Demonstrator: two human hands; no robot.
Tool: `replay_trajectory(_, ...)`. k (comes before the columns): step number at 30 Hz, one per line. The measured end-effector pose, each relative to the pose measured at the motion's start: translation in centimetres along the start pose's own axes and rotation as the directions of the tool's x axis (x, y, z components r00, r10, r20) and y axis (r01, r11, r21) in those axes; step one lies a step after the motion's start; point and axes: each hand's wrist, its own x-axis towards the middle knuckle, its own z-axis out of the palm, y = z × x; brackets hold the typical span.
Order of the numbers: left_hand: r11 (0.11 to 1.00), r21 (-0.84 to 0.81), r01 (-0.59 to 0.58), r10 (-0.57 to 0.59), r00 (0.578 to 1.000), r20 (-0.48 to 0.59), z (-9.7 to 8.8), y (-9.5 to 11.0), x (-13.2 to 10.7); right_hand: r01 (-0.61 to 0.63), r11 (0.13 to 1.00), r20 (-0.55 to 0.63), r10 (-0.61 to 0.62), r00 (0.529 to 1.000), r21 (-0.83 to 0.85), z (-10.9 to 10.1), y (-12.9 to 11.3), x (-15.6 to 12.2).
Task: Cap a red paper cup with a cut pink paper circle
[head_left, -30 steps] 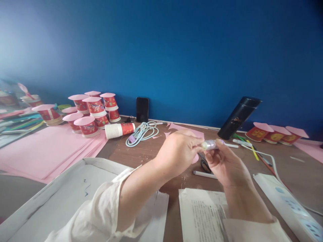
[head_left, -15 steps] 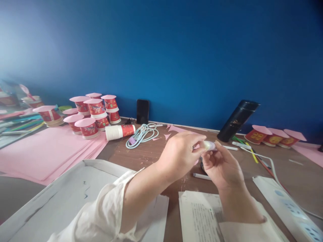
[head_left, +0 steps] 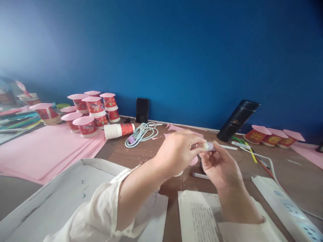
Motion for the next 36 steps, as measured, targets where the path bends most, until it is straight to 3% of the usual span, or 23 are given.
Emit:
replay_trajectory(5, 0.998, -0.057, 0.023, -0.025, 0.999, -0.031, 0.0, 0.3, 0.0, -0.120, 0.991, -0.018, 0.121, 0.992, 0.062, 0.4, -0.1, -0.3)
replay_trajectory(11, 1.000, -0.004, -0.022, 0.022, 0.999, -0.025, 0.3, 0.4, 0.0, -0.210, 0.975, -0.002, 0.210, 0.978, 0.067, 0.2, -0.4, -0.4)
replay_trajectory(17, 0.998, -0.038, -0.043, 0.043, 0.999, -0.001, 0.0, 0.4, 0.0, -0.220, 0.974, -0.058, 0.223, 0.973, 0.054, 0.2, -0.7, -0.4)
replay_trajectory(21, 0.998, -0.025, -0.062, 0.062, 0.998, 0.014, 0.0, 0.4, -0.1, -0.216, 0.976, -0.026, 0.217, 0.976, 0.039, 0.1, -0.8, -0.4)
replay_trajectory(29, 0.976, 0.094, -0.195, 0.202, 0.977, -0.072, 1.0, -0.8, -0.5, -0.115, 0.993, 0.053, 0.116, 0.992, -0.031, -0.3, -0.8, -0.1)
replay_trajectory(36, 0.974, 0.123, -0.192, 0.201, 0.978, -0.062, 1.0, -0.6, -0.5, -0.127, 0.992, -0.002, 0.127, 0.992, -0.013, 0.0, -0.8, -0.3)
